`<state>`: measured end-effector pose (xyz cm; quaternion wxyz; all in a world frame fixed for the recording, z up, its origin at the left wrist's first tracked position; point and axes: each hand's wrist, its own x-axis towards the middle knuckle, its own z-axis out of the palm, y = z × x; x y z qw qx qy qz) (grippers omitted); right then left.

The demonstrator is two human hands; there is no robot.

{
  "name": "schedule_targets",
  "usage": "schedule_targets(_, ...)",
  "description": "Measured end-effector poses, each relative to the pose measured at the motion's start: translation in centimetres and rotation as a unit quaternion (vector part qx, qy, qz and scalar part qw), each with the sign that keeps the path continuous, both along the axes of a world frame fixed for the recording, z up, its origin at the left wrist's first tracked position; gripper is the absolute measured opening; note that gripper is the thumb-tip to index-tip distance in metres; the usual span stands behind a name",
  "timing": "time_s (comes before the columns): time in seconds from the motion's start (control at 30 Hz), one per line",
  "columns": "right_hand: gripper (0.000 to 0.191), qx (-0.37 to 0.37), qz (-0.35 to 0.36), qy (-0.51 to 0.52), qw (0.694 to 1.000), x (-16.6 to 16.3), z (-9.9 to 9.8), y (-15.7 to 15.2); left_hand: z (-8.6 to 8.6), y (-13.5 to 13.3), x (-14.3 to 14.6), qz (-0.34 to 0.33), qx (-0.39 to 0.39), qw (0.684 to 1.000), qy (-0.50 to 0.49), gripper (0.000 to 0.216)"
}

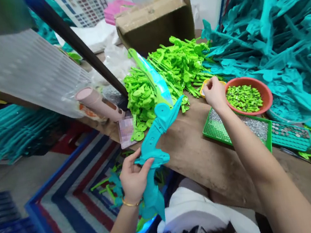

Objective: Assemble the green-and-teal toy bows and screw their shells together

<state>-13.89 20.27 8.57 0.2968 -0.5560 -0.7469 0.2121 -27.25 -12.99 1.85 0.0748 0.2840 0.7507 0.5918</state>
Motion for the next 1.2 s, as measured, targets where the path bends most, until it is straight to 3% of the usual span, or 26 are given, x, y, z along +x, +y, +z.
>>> schedule_targets(0.1,0.008,0.060,0.140,0.165,0.975,2.7,1.4,-7.5,-0.5,1.4,2.4,-0.020,0.012,0.999,-0.031,0.050)
schedule_targets(0.17,0.012,0.030,0.231,0.177,0.956,4.4,1.3,-12.1,-0.9,2.3,4.2,-0.050,0.011,0.998,-0.048,0.048)
schedule_targets(0.27,0.013,0.026,0.241,0.140,0.960,6.1,0.0,-15.9,-1.0,3.2,6.5,-0.081,0.008,0.996,-0.041,0.046)
schedule_targets(0.4,0.015,0.042,0.215,0.114,0.969,7.3,-1.6,-16.4,-0.7,3.8,8.5,-0.095,0.022,0.995,-0.019,0.044)
schedule_targets(0.73,0.015,0.096,0.139,0.118,0.979,9.4,-2.7,-17.8,-0.4,3.8,11.2,-0.123,0.015,0.992,0.012,0.042)
schedule_targets(1.2,0.013,0.117,0.170,0.098,0.974,8.9,-3.9,-18.5,-1.3,2.6,10.9,-0.122,0.019,0.992,0.016,0.040)
